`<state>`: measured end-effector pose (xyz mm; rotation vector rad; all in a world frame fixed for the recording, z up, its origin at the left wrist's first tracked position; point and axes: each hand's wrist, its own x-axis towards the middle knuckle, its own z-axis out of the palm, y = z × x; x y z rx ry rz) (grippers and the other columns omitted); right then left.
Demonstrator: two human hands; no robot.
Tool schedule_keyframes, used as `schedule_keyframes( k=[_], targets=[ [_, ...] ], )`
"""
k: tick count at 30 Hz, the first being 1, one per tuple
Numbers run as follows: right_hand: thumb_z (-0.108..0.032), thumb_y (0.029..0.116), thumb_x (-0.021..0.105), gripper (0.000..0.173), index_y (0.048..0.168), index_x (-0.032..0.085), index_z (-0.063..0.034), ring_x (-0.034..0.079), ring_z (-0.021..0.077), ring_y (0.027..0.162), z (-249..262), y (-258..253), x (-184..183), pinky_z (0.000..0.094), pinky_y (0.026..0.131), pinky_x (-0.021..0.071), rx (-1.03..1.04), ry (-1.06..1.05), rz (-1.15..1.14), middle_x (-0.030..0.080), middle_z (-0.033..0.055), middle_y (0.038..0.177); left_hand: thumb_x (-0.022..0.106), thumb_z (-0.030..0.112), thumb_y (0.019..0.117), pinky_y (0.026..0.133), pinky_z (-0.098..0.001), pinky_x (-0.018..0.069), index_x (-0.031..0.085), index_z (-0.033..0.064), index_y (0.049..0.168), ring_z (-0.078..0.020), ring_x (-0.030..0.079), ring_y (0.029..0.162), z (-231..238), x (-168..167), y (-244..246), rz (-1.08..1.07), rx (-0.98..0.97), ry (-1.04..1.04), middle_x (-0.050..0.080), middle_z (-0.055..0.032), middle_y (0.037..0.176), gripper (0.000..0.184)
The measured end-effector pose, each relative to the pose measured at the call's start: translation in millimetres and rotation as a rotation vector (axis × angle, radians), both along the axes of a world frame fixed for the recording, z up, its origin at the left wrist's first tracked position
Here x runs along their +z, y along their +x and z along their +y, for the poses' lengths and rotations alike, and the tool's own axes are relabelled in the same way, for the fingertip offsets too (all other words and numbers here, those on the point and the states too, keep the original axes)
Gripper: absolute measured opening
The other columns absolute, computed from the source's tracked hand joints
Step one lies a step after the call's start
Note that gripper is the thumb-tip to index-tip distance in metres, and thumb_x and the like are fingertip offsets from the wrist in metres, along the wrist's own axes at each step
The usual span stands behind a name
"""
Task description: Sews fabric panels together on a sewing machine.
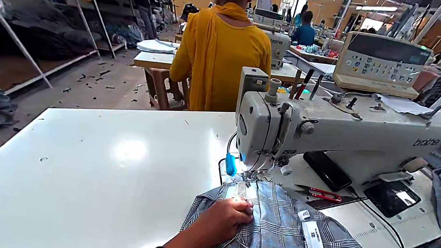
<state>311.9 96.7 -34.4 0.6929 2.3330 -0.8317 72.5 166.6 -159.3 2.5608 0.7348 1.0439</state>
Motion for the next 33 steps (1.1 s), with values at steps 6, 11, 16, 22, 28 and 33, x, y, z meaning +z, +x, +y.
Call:
schedule_keyframes(
  k=[6,11,16,22,28,33],
  targets=[
    [-0.003,0.1029,0.043,0.032,0.131,0.053,0.0105,0.06,0.0281,0.122,20,-31,-38,0.037,0.103,0.0488,-0.972,0.111,0.678,0.056,0.0263,0.135,0.057,-0.015,0.0835,0.092,-0.0486,0.0578,0.075,-0.0082,0.092,-0.0395,0.072,0.107,-22,11,11,0.095,0.1,-0.071,0.075,-0.0237,0.108,0.021],
    [-0.019,0.1043,0.051,0.075,0.161,0.006,0.0024,0.011,0.0347,0.157,17,-53,-77,0.047,0.127,0.0131,-1.333,-0.113,0.858,0.008,0.0237,0.169,0.06,-0.016,0.0824,0.094,-0.0473,0.0578,0.071,-0.0159,0.105,-0.0437,0.07,0.111,-58,7,47,0.129,0.462,-0.102,0.07,-0.0302,0.116,0.025],
    [-0.029,0.1095,0.04,0.07,0.163,0.005,-0.0007,0.007,0.0343,0.159,27,-22,-86,0.0518,0.127,-0.0005,-0.977,0.213,0.485,0.01,0.0181,0.171,0.058,-0.014,0.0819,0.095,-0.0462,0.0574,0.072,-0.0125,0.099,-0.0416,0.07,0.113,-56,-10,41,0.07,0.41,0.029,0.072,-0.0273,0.115,0.021],
    [-0.033,0.1096,0.035,0.047,0.151,0.051,-0.0183,0.044,0.0298,0.146,32,7,-133,0.0649,0.117,0.0286,-0.519,0.853,0.679,0.051,0.0064,0.155,0.058,-0.013,0.0806,0.097,-0.0421,0.0568,0.073,-0.0084,0.097,-0.0373,0.071,0.114,-53,-12,37,0.073,0.383,0.088,0.073,-0.0236,0.116,0.023],
    [-0.029,0.1072,0.041,0.042,0.145,0.059,-0.0324,0.039,0.037,0.148,33,11,-130,0.071,0.114,0.026,-0.478,0.779,0.666,0.051,0.0072,0.155,0.059,-0.014,0.079,0.098,-0.0421,0.0566,0.075,-0.0037,0.099,-0.037,0.07,0.115,-52,-15,32,0.059,0.341,0.076,0.073,-0.0226,0.117,0.028],
    [-0.023,0.1023,0.048,0.041,0.138,0.064,-0.0325,0.042,0.0414,0.146,33,13,-129,0.0747,0.111,0.0268,-0.44,0.778,0.72,0.052,0.0096,0.154,0.058,-0.015,0.0784,0.097,-0.0421,0.0569,0.075,-0.0022,0.095,-0.0376,0.07,0.116,-51,-15,30,0.045,0.319,0.082,0.073,-0.0227,0.117,0.027]
  ],
)
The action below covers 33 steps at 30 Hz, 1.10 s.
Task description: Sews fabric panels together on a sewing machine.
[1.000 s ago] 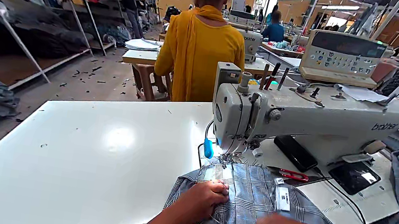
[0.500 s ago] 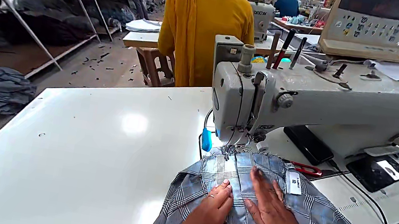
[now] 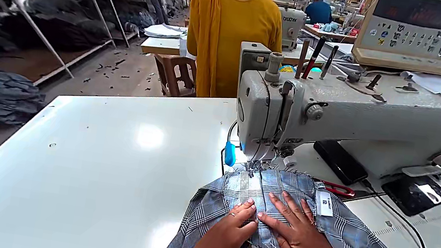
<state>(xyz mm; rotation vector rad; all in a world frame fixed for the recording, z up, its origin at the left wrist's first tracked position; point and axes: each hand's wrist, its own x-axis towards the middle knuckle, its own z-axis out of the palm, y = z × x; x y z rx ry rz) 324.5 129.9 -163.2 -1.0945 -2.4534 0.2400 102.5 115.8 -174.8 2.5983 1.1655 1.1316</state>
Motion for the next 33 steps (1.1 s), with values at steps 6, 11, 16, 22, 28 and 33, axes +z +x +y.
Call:
schedule_keyframes(
  k=[6,11,16,22,28,33],
  targets=[
    [-0.021,0.1015,0.05,0.034,0.127,0.071,-0.0294,0.052,0.0375,0.138,2.6,1.5,-5.0,0.068,0.108,0.0393,0.083,0.137,0.041,0.06,0.0069,0.147,0.058,-0.015,0.078,0.099,-0.0382,0.0558,0.074,-0.0012,0.092,-0.0337,0.071,0.114,-0.5,0.7,-2.7,-0.012,-0.05,0.032,0.075,-0.0191,0.113,0.025],
    [-0.019,0.1026,0.051,0.031,0.124,0.072,-0.0253,0.056,0.0354,0.135,3.2,2.1,-3.8,0.0635,0.108,0.0423,0.127,0.171,0.047,0.062,0.0074,0.143,0.055,-0.014,0.0806,0.099,-0.0369,0.0557,0.073,-0.0018,0.098,-0.0316,0.071,0.114,-2.0,2.6,-1.3,-0.034,-0.028,-0.007,0.075,-0.018,0.114,0.028],
    [-0.017,0.1023,0.052,0.029,0.122,0.073,-0.0246,0.059,0.0337,0.132,4.6,3.3,-6.7,0.0598,0.108,0.0447,0.147,0.223,0.056,0.066,0.0088,0.137,0.056,-0.013,0.0798,0.099,-0.0378,0.0559,0.077,-0.0032,0.099,-0.033,0.072,0.113,-3.0,1.6,-2.5,-0.065,-0.046,-0.015,0.075,-0.0184,0.112,0.03],
    [-0.011,0.1021,0.052,0.029,0.121,0.072,-0.0203,0.059,0.0329,0.132,4.4,3.8,-6.3,0.0521,0.111,0.0451,0.198,0.217,0.09,0.067,0.0118,0.134,0.057,-0.014,0.0771,0.098,-0.0377,0.0564,0.078,-0.002,0.097,-0.0337,0.072,0.113,-2.5,1.9,-5.4,-0.07,-0.075,-0.018,0.075,-0.0198,0.114,0.031],
    [-0.001,0.1027,0.048,0.029,0.122,0.069,-0.0075,0.059,0.0248,0.133,3.5,3.0,-9.2,0.0363,0.115,0.0427,0.256,0.249,0.079,0.069,0.0116,0.132,0.057,-0.013,0.0783,0.098,-0.0405,0.0564,0.078,-0.0013,0.098,-0.0358,0.071,0.113,-4.0,3.0,-6.2,-0.052,-0.08,-0.025,0.074,-0.0211,0.115,0.031],
    [0.002,0.0994,0.049,0.033,0.124,0.07,-0.0062,0.061,0.0255,0.13,4.8,1.3,-9.4,0.0356,0.114,0.0442,0.26,0.249,0.079,0.069,0.0138,0.13,0.056,-0.014,0.077,0.098,-0.0404,0.0561,0.077,-0.0019,0.095,-0.0356,0.071,0.114,-3.5,3.0,-6.6,-0.079,-0.093,-0.036,0.074,-0.0215,0.116,0.031]
  ],
)
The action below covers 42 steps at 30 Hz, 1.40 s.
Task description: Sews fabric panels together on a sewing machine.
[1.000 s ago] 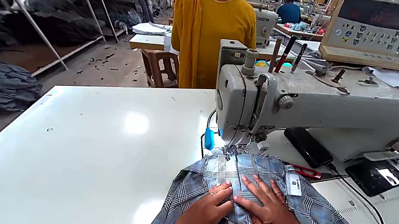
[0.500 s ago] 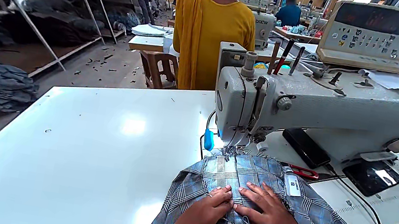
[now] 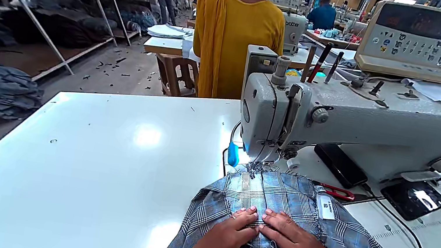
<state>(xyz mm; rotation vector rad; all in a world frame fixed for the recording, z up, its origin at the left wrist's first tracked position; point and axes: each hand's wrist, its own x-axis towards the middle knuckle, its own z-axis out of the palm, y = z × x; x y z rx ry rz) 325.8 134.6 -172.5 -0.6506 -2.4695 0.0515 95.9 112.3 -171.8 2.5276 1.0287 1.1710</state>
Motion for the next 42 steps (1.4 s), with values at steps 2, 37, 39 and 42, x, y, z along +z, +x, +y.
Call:
schedule_keyframes(
  k=[2,37,39,42],
  targets=[
    [0.002,0.0995,0.05,0.031,0.121,0.071,-0.0061,0.062,0.0257,0.128,1,-1,1,0.0342,0.113,0.0451,0.01,0.017,0.003,0.07,0.014,0.127,0.056,-0.013,0.0772,0.098,-0.0397,0.0562,0.077,-0.0019,0.093,-0.0348,0.071,0.113,0,-1,0,-0.018,-0.001,0.007,0.075,-0.021,0.115,0.028],
    [0.006,0.0973,0.048,0.034,0.122,0.069,-0.0047,0.061,0.0275,0.13,45,-11,5,0.0332,0.112,0.0454,-0.025,0.081,-0.09,0.071,0.012,0.126,0.052,-0.008,0.0824,0.103,-0.0311,0.0512,0.076,-0.0011,0.107,-0.0287,0.071,0.114,45,-4,-10,0.056,0.058,0.089,0.075,-0.0159,0.113,0.035],
    [0.007,0.0963,0.047,0.036,0.123,0.069,-0.0039,0.061,0.0282,0.13,53,-13,7,0.0335,0.111,0.0463,-0.024,0.072,-0.092,0.071,0.0123,0.126,0.052,-0.006,0.0816,0.1,-0.036,0.054,0.076,0.0,0.108,-0.0297,0.071,0.112,53,-4,-13,0.07,0.066,0.082,0.076,-0.015,0.112,0.036],
    [0.008,0.0953,0.046,0.038,0.123,0.069,-0.0035,0.062,0.0278,0.129,66,-16,8,0.0336,0.11,0.0478,-0.023,0.052,-0.09,0.071,0.0122,0.127,0.052,-0.005,0.0821,0.097,-0.041,0.0557,0.076,0.001,0.112,-0.0314,0.072,0.111,62,-1,-18,0.11,0.078,0.047,0.075,-0.0149,0.112,0.039]
  ],
)
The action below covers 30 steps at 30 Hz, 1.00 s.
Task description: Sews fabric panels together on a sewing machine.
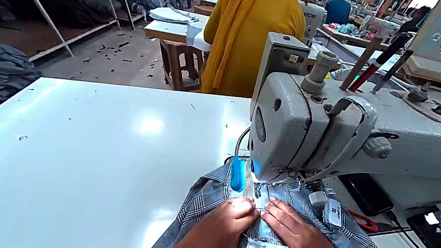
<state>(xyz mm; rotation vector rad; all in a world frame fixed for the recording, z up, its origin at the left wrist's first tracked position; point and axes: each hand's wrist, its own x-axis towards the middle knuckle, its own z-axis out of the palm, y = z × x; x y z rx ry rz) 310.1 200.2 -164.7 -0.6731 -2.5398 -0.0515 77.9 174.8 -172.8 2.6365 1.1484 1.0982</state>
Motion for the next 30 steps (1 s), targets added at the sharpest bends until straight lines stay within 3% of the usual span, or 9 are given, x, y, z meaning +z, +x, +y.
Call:
schedule_keyframes(
  k=[11,20,25,30],
  targets=[
    [0.007,0.0952,0.047,0.039,0.125,0.07,-0.005,0.063,0.0254,0.129,15,-5,1,0.0338,0.108,0.0493,-0.036,-0.024,-0.009,0.07,0.0104,0.129,0.051,-0.003,0.0839,0.093,-0.0426,0.0562,0.074,0.0014,0.118,-0.0309,0.071,0.106,15,5,-5,0.065,0.013,-0.04,0.074,-0.0151,0.113,0.041],
    [0.006,0.0943,0.048,0.038,0.123,0.071,-0.005,0.064,0.0241,0.127,26,-6,2,0.0327,0.106,0.0497,-0.008,-0.045,0.006,0.071,0.0109,0.128,0.051,-0.001,0.084,0.086,-0.0408,0.0573,0.076,0.002,0.111,-0.0291,0.072,0.098,23,2,-7,0.065,-0.002,0.024,0.074,-0.0129,0.105,0.037],
    [0.004,0.0936,0.05,0.038,0.122,0.072,-0.0068,0.065,0.0224,0.125,27,-6,-1,0.0301,0.106,0.0496,-0.032,-0.02,0.003,0.072,0.0099,0.125,0.051,-0.001,0.0829,0.087,-0.0412,0.0571,0.076,0.0022,0.113,-0.0298,0.072,0.099,20,4,-7,0.094,0.014,0.022,0.075,-0.013,0.107,0.039],
    [0.003,0.0929,0.05,0.037,0.121,0.072,-0.0061,0.065,0.0219,0.124,28,-7,-2,0.0296,0.105,0.0495,-0.047,0.006,-0.02,0.072,0.0103,0.124,0.052,0.001,0.0827,0.081,-0.0411,0.0576,0.078,0.0044,0.112,-0.0297,0.072,0.093,23,0,-7,0.08,-0.008,0.052,0.074,-0.0133,0.104,0.039]
  ],
)
